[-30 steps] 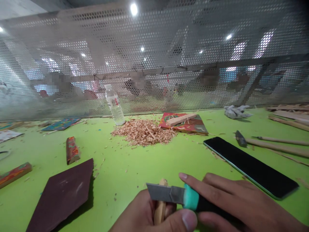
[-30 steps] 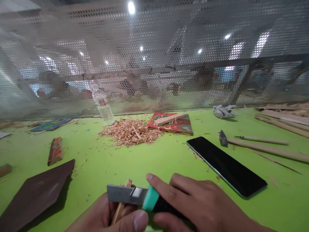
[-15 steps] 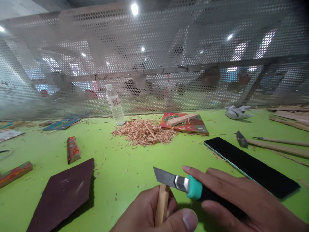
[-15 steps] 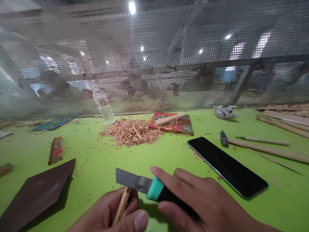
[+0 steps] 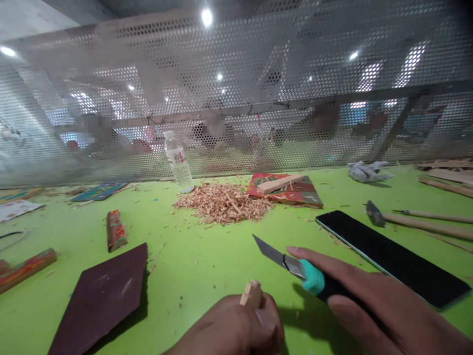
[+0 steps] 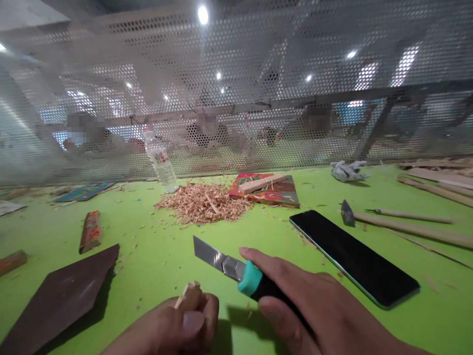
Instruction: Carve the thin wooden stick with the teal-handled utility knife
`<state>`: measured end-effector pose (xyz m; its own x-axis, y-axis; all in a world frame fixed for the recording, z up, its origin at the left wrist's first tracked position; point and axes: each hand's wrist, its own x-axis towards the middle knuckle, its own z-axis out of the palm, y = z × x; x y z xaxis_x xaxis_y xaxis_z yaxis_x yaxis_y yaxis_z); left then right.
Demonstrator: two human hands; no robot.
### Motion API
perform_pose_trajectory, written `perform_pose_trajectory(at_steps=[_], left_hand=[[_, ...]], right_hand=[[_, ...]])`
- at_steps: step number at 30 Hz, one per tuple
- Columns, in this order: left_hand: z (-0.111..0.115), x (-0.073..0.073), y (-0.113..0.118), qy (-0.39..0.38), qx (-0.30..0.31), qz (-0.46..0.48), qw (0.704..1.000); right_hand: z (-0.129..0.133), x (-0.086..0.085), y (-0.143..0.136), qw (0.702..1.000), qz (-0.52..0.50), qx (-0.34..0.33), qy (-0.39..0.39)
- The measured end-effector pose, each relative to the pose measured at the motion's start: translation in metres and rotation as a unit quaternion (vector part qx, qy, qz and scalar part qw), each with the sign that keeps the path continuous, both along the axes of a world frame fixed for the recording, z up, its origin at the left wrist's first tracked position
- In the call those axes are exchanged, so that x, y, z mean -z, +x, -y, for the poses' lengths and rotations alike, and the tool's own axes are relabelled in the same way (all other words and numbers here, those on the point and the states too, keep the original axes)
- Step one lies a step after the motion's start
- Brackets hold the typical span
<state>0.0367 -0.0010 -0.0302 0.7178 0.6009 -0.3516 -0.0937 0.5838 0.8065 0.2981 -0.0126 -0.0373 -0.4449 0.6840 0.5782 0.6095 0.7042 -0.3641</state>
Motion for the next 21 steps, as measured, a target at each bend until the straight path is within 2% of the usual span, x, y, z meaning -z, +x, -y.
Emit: perform_pose_trajectory(at_steps=[7,10,14,16,18,21], left_hand=[[-0.010,0.021,0.011,0.068,0.002,-0.038,0.997],[-0.012,0.024,0.012,0.098,0.006,-0.064,0.993],[-0.010,0.012,0.005,0.108,0.013,-0.067,0.992],[-0.006,0.001,0.000,0.062,0.051,-0.036,0.996],[-0.002,-0.008,-0.004,0.063,0.054,-0.037,0.996],[-0.001,-0.014,-0.007,0.053,0.058,-0.047,0.996]], right_hand=[[0.000,0.000,-0.001,1.000,-0.007,0.010,-0.004],[0.000,0.001,-0.001,1.000,-0.015,0.008,-0.007],[0.001,0.005,0.002,0.999,-0.013,0.028,-0.007],[0.002,0.007,0.003,0.999,-0.013,0.033,-0.012],[0.002,0.009,0.004,0.999,-0.015,0.035,-0.022],[0.002,0.010,0.004,0.999,-0.017,0.024,-0.034]])
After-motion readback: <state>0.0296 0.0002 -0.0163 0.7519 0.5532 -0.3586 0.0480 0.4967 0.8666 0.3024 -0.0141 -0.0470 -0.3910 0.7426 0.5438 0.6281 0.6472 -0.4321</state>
